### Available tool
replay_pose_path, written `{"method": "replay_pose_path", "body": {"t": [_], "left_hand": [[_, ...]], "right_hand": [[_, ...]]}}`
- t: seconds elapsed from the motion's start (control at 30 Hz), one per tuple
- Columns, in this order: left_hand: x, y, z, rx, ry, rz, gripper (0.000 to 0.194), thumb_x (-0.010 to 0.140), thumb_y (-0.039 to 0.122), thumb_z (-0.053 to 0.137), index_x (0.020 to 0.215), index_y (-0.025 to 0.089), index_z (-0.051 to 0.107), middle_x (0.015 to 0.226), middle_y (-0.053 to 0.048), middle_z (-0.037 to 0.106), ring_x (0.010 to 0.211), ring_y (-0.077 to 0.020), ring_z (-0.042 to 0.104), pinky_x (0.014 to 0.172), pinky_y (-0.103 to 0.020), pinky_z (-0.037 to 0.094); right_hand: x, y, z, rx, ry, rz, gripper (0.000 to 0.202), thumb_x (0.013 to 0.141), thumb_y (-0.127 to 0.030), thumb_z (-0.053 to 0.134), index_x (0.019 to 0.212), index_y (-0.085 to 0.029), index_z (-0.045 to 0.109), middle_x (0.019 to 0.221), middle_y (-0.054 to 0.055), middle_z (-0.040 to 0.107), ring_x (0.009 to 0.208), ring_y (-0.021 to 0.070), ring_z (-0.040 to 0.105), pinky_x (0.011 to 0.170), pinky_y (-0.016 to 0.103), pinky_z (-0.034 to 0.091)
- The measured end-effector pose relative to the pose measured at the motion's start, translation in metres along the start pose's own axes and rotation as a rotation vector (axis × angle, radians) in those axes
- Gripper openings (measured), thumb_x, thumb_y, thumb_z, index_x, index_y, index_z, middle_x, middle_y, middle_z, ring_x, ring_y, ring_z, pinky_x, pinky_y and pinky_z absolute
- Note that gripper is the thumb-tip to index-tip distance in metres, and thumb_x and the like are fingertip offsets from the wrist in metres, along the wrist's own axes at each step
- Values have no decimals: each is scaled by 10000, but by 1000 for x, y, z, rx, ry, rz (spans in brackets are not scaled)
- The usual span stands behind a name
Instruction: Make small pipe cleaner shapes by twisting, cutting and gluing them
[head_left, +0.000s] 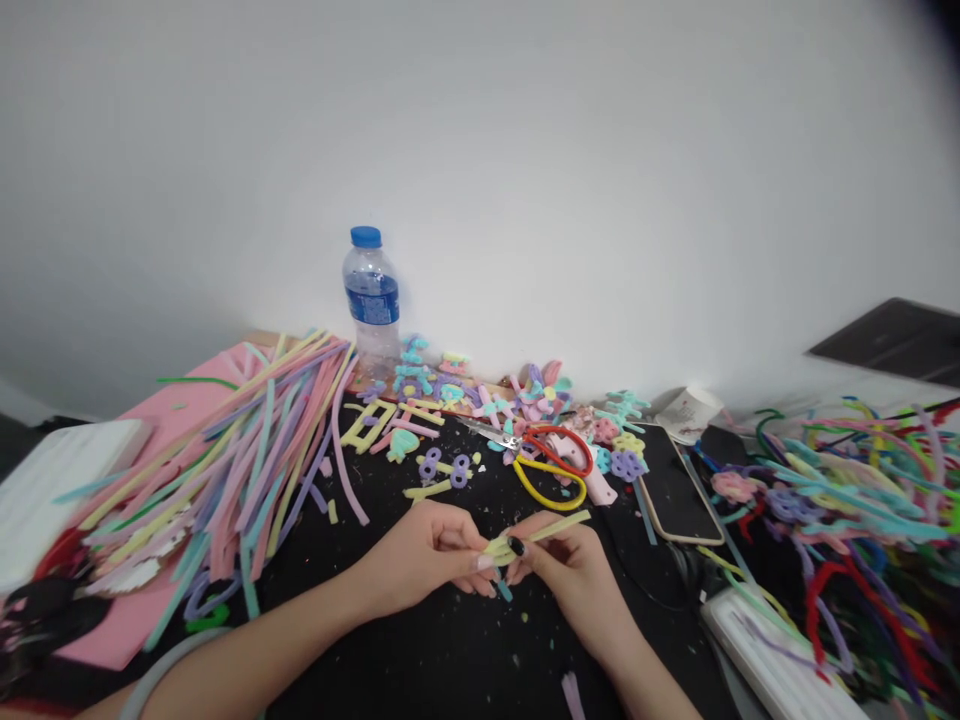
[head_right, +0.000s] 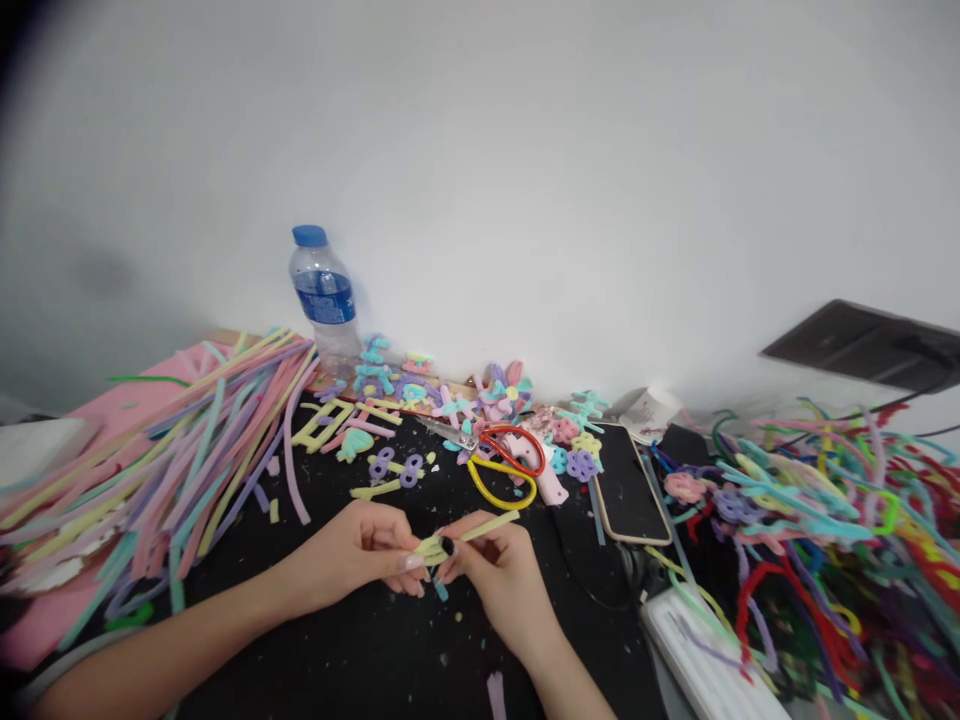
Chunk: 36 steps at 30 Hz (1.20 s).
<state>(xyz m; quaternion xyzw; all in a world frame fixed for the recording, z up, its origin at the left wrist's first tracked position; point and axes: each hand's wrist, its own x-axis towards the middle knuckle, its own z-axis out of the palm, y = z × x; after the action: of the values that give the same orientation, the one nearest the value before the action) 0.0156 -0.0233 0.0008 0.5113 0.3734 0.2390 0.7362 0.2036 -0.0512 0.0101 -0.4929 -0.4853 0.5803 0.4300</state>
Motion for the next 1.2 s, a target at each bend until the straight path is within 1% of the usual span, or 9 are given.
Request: {"method": "replay_pose_path", "body": {"t": [0.2, 0.33, 0.4, 0.53, 0.63, 0.73, 0.8, 0.97, 1.2], "left_hand": [[1, 2, -3, -6, 42, -13, 283, 777, 385, 646, 880, 122, 630, 869, -93, 737, 789, -207, 700, 688, -288, 520], [1, 4, -4, -22, 23, -11, 305, 854, 416, 534, 890, 125, 615, 897, -96, 732, 791, -198, 699, 700, -293, 520], [1, 4, -3, -3, 27, 19, 293, 851, 406, 541, 894, 129, 624, 885, -84, 731, 790, -196, 695, 708, -293, 517], [0, 4, -3, 181, 68, 134, 194, 762, 293, 664, 864, 128, 669, 817, -50, 727, 788, -185, 673, 716, -261, 498], [-2, 6, -4, 359, 93, 194, 121, 780, 237, 627, 796, 133, 687, 753, -23, 717, 704, -152, 654, 650, -225, 481], [-3, 7, -5, 457, 110, 225, 137, 795, 223, 596, 736, 139, 687, 699, -10, 707, 643, -135, 635, 608, -214, 464], [-3, 7, -4, 407, 103, 209, 142, 795, 218, 593, 716, 137, 680, 678, -10, 705, 637, -137, 641, 612, -219, 473], [-1, 5, -2, 126, 9, 102, 135, 790, 233, 612, 724, 123, 654, 671, -29, 715, 653, -155, 673, 628, -239, 501], [0, 2, -2, 20, -8, 95, 209, 762, 305, 672, 847, 114, 653, 753, -53, 715, 680, -172, 681, 650, -261, 516]], "right_hand": [[0, -1, -2, 35, 109, -55, 171, 715, -316, 732, 764, -152, 724, 635, 37, 679, 540, 147, 637, 547, 261, 560], [1, 4, -6, 63, 142, -51, 189, 718, -322, 731, 801, -152, 725, 652, 43, 687, 548, 160, 648, 549, 278, 567], [1, 6, -6, 97, 147, -36, 194, 716, -319, 733, 805, -146, 723, 640, 40, 684, 539, 155, 645, 544, 271, 564], [2, 6, -5, 152, 113, 11, 158, 725, -277, 730, 808, -142, 725, 611, 36, 688, 532, 138, 643, 541, 239, 554], [1, 7, -5, 168, 89, 20, 133, 727, -255, 729, 803, -146, 727, 600, 32, 694, 520, 128, 645, 541, 222, 550], [1, 8, -5, 185, 74, 20, 121, 726, -247, 732, 800, -152, 729, 595, 30, 697, 518, 124, 649, 538, 210, 547], [1, 7, -6, 199, 63, 31, 118, 718, -243, 739, 794, -152, 731, 598, 31, 697, 520, 125, 652, 533, 206, 547], [1, 7, -7, 237, 53, 55, 126, 699, -238, 758, 790, -153, 737, 635, 38, 700, 548, 123, 655, 551, 204, 552], [2, 5, -5, 221, 64, 11, 97, 684, -223, 764, 760, -166, 742, 769, 34, 692, 574, 118, 658, 550, 208, 559]]}}
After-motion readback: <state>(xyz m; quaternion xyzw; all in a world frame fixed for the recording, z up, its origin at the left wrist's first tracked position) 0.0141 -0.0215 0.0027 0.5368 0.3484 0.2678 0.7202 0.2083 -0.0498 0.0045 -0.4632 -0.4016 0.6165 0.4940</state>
